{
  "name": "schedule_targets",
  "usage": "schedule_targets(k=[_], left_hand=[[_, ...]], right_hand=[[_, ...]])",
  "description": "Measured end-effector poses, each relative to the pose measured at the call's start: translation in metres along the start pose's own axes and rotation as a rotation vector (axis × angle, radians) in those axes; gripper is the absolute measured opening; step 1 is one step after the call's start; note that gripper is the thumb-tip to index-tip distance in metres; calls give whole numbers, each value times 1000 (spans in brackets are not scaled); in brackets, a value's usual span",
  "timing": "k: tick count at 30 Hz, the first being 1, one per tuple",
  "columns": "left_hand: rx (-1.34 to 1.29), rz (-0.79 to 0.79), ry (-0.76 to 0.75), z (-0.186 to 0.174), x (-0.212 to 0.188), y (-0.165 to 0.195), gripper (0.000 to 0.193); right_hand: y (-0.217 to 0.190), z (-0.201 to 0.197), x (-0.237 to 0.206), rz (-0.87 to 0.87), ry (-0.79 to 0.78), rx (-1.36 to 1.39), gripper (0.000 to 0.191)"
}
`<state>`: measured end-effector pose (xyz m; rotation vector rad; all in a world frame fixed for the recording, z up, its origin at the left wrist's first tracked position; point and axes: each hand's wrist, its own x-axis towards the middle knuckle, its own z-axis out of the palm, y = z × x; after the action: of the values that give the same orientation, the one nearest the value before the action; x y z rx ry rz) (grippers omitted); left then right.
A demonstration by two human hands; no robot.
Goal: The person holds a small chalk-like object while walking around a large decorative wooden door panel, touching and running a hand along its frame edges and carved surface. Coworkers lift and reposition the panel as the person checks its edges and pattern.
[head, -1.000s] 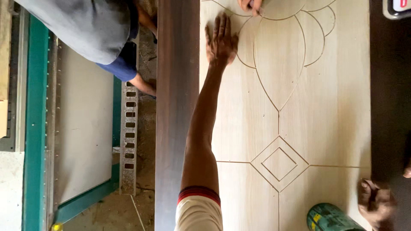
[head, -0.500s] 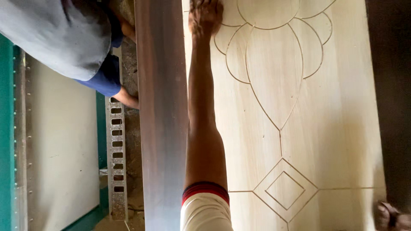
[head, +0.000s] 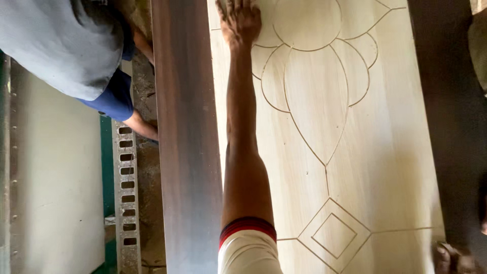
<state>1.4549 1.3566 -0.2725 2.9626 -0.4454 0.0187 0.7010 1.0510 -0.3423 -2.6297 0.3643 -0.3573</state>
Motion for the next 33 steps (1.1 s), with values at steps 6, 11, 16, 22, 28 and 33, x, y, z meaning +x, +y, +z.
schedule_targets(k=[6,11,16,22,28,33], left_hand=[[28,257,-57,18,-38,16,63],[31,362,-53,37,-97,50,64],[33,452,-18,45,-168,66,60],[-32,512,-51,50,-256,88,60],[2,593,-121,40,-344,125,62],[-10,564,-105,17,-448,97,63]], right_hand=[[-5,8,1,14,54,-1,15],[-18,8,-3,41,85,1,16],[-23,10,4,11,96,14,17],[-17,18,7,-9,80,89,13],[-25,15,3,-57,148,94,14],[-40,10,18,-51,146,134,16]])
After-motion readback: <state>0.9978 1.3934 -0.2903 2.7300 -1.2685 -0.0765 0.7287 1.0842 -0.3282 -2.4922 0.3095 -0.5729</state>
